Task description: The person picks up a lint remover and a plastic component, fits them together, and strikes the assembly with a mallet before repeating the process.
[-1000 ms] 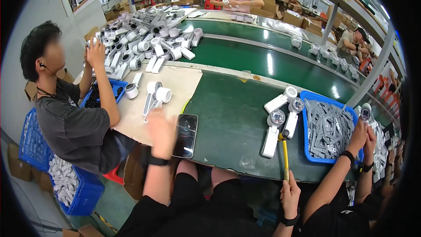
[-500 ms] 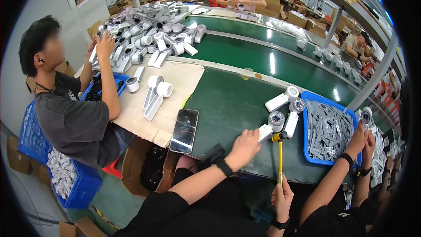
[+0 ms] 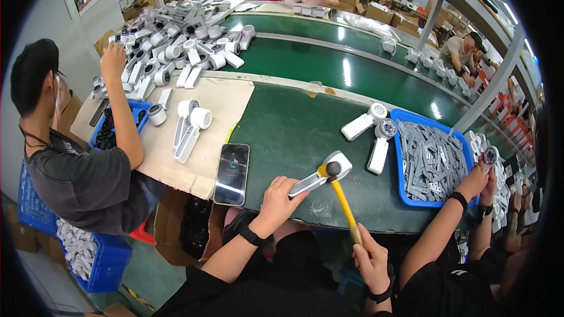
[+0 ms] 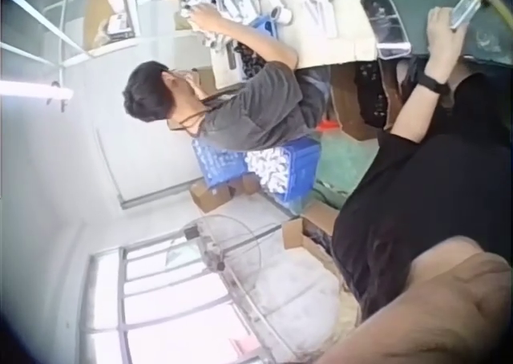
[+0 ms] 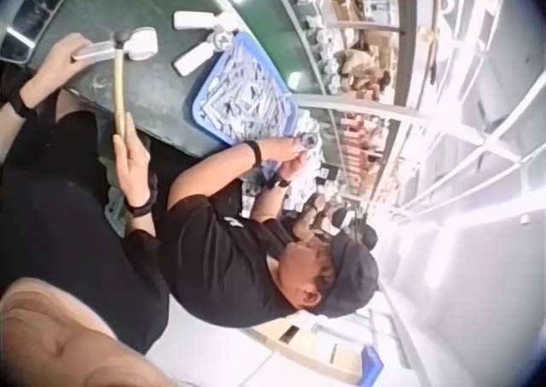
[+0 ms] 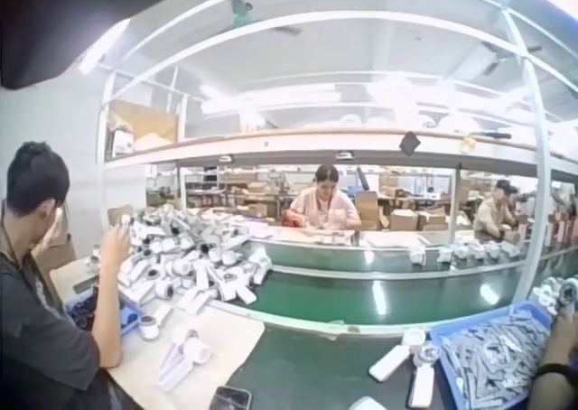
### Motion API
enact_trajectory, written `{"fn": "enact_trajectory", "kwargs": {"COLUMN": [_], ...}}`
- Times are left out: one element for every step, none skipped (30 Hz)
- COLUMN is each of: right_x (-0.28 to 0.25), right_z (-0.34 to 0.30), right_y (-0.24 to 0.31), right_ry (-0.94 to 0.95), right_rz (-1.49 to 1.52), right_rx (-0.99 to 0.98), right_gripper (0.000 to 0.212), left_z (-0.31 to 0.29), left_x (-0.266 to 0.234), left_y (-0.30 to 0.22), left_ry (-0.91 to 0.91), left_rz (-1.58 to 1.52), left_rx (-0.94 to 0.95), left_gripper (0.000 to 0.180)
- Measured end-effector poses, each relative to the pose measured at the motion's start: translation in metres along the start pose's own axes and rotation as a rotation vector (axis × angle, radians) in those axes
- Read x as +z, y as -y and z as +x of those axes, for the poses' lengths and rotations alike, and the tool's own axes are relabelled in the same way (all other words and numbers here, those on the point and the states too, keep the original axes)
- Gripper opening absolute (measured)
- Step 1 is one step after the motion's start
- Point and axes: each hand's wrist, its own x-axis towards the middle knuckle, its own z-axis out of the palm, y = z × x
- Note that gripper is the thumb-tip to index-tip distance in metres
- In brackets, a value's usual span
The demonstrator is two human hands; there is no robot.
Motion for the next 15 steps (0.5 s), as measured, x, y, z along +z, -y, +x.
{"fn": "enact_trajectory", "kwargs": {"right_x": [0.0,0.0,0.002,0.003,0.003,0.003,0.001,0.001,0.002,0.003,0.003,0.004,0.007,0.009,0.008], "right_z": [-0.003,-0.005,-0.005,-0.002,0.003,0.006,0.004,0.002,-0.002,-0.005,-0.009,-0.005,0.004,0.007,0.003], "right_y": [0.003,0.006,0.009,0.009,0.005,0.003,0.007,0.008,0.009,0.013,0.024,0.018,0.004,-0.004,-0.003], "right_ry": [-0.044,-0.089,-0.073,-0.076,-0.024,0.03,0.04,0.04,-0.017,-0.074,-0.037,-0.037,0.003,0.044,0.067], "right_rz": [-0.005,-0.009,0.031,0.027,-0.075,-0.177,-0.175,-0.178,-0.153,-0.128,-0.042,-0.047,-0.151,-0.254,-0.202], "right_rx": [-0.042,-0.086,-0.013,-0.014,-0.039,-0.064,-0.037,-0.039,-0.084,-0.129,0.023,0.018,-0.118,-0.254,-0.18], "right_gripper": [0.048,0.046,0.045,0.045,0.046,0.046,0.046,0.046,0.046,0.046,0.046,0.046,0.047,0.049,0.048], "left_z": [0.0,-0.002,-0.001,-0.001,-0.002,-0.003,-0.003,-0.001,-0.001,-0.001,-0.003,-0.003,-0.002,-0.004,-0.007], "left_x": [0.0,0.001,0.002,0.003,0.004,0.005,0.005,0.005,0.004,0.003,0.003,0.004,0.003,0.001,0.001], "left_y": [0.0,0.0,-0.001,-0.002,-0.002,-0.002,-0.001,-0.001,-0.001,-0.001,0.0,0.0,0.0,-0.002,-0.002], "left_ry": [0.001,-0.001,-0.01,-0.02,-0.02,-0.018,-0.015,-0.018,-0.018,-0.018,-0.021,-0.017,-0.014,-0.023,0.001], "left_rz": [-0.005,-0.009,-0.02,-0.03,-0.034,-0.033,-0.032,-0.033,-0.04,-0.047,-0.048,-0.038,-0.023,-0.022,0.016], "left_rx": [-0.012,-0.015,-0.009,-0.002,0.001,-0.016,-0.033,-0.033,-0.02,-0.007,-0.009,-0.002,0.005,0.007,-0.017], "left_gripper": [0.023,0.023,0.022,0.022,0.022,0.022,0.022,0.022,0.022,0.022,0.022,0.022,0.023,0.023,0.023]}}
